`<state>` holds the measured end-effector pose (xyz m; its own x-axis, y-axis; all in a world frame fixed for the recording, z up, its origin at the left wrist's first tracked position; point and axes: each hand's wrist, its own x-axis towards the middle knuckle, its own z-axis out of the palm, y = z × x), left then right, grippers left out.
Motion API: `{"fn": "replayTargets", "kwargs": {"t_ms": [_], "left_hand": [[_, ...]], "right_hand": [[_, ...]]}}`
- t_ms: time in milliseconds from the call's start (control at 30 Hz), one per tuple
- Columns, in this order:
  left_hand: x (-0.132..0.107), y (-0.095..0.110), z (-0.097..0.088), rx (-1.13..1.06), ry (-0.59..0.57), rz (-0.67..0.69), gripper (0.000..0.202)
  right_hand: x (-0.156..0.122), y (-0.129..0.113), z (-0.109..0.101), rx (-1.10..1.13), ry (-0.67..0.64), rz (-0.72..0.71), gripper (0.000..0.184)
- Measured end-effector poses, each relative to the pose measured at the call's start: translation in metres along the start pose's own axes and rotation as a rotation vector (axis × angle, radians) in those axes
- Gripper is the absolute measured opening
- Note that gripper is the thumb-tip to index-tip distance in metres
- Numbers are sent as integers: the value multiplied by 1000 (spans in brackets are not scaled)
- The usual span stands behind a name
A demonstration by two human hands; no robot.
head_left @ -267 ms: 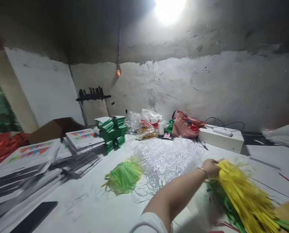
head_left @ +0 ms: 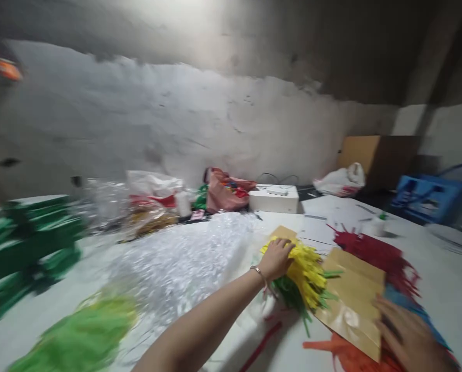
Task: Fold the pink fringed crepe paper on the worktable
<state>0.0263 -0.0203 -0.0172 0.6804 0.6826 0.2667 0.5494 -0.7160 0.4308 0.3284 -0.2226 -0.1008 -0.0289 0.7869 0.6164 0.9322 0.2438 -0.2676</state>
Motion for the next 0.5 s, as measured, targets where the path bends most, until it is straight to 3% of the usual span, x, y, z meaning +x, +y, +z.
{"fn": "replayTargets", "kwargs": {"t_ms": [67,133,233,333,500], "left_hand": [[0,8,23,58,-167,235,50],[-2,7,41,128,-273,345,51],[-7,-11,50,225,-315,313,48],[-9,-29,45,254,-314,274,51],[-8,-23,33,182,-285,246,59]], "right_hand": [[-7,-14,13,-69,-90,50,36],[-6,-24,23,-93,-196,83,47],[-5,-24,16,-119,-268,170,51],[-3,-17,-1,-187,-202,354,52],[25,-21,2,-204,-103,542,58]]}}
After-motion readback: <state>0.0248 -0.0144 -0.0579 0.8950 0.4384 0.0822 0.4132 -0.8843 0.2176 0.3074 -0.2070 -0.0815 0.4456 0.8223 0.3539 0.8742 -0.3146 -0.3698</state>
